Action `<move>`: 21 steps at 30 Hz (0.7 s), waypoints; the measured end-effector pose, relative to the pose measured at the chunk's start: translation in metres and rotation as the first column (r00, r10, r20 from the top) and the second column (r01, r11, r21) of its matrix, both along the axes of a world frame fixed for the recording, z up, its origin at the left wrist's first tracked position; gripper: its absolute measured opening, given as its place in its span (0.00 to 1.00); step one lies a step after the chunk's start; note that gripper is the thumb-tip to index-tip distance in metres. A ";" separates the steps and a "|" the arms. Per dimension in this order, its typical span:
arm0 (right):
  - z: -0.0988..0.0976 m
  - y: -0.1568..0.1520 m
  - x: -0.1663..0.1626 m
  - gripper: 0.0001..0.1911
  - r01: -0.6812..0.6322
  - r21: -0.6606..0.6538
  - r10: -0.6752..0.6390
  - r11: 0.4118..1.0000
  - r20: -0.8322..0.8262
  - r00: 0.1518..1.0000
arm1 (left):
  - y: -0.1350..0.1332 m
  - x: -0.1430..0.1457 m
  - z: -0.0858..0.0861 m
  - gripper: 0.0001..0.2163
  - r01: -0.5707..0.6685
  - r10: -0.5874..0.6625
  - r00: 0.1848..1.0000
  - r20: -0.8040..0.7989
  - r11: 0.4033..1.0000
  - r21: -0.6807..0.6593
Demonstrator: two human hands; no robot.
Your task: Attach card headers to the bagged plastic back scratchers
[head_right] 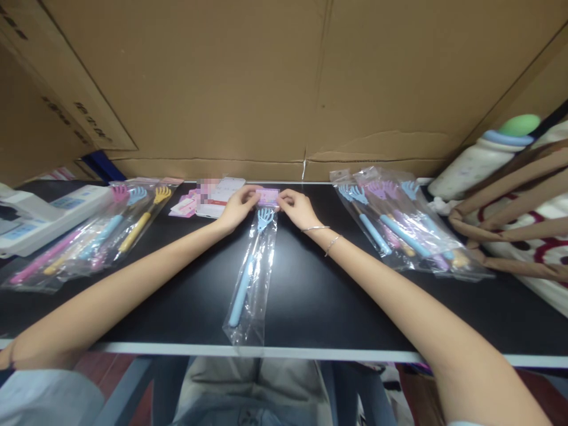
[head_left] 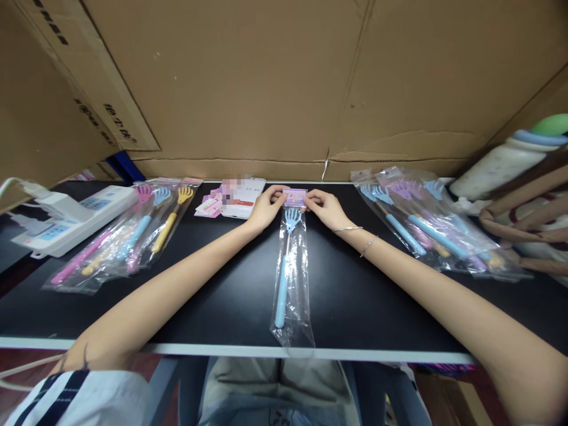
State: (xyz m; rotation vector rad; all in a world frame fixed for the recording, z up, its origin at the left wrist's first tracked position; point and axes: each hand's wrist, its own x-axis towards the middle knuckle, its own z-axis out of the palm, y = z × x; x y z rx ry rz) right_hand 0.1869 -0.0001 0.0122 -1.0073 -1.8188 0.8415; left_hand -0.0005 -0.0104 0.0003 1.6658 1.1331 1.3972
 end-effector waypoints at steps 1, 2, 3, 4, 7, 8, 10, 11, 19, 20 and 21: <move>0.000 0.000 0.000 0.10 0.002 -0.007 -0.002 1.000 -0.010 1.000 | 0.001 0.000 0.000 0.10 0.001 -0.001 1.000 -0.003 1.000 -0.008; 0.001 0.000 0.000 0.10 0.004 -0.015 -0.004 1.000 -0.019 1.000 | 0.001 0.000 0.000 0.09 0.000 0.000 1.000 -0.006 1.000 -0.017; 0.001 0.000 0.000 0.10 0.008 -0.020 -0.008 1.000 -0.024 1.000 | 0.001 0.001 0.000 0.09 -0.001 0.001 1.000 -0.007 1.000 -0.027; 0.001 0.000 0.000 0.10 0.015 -0.019 -0.015 1.000 -0.024 1.000 | 0.001 0.001 0.000 0.08 -0.006 0.006 1.000 -0.007 0.999 -0.034; 0.000 0.000 0.000 0.08 0.051 -0.002 -0.051 0.999 -0.004 0.999 | -0.002 0.002 0.003 0.07 -0.032 0.031 0.999 -0.011 0.999 -0.035; 0.000 0.000 0.000 0.07 0.064 0.003 -0.064 0.998 0.006 0.998 | -0.003 0.002 0.005 0.06 -0.045 0.045 0.999 -0.014 0.998 -0.033; -0.001 0.000 0.001 0.07 0.084 0.008 -0.084 0.996 0.025 0.996 | -0.005 0.002 0.006 0.06 -0.065 0.064 0.998 -0.023 0.998 -0.027; -0.001 0.001 0.001 0.07 0.091 0.011 -0.091 0.996 0.033 0.995 | -0.005 0.002 0.007 0.05 -0.069 0.068 0.997 -0.027 0.997 -0.025; -0.003 0.003 0.003 0.07 0.108 0.026 -0.109 0.994 0.063 0.992 | -0.005 0.002 0.007 0.06 -0.057 0.056 0.998 -0.026 0.998 -0.037; -0.003 0.003 0.003 0.07 0.110 0.025 -0.112 0.994 0.059 0.992 | -0.005 0.002 0.007 0.06 -0.055 0.054 0.998 -0.024 0.998 -0.041; -0.003 0.003 0.003 0.07 0.114 0.022 -0.115 0.993 0.054 0.992 | -0.005 0.002 0.007 0.06 -0.052 0.051 0.998 -0.021 0.998 -0.044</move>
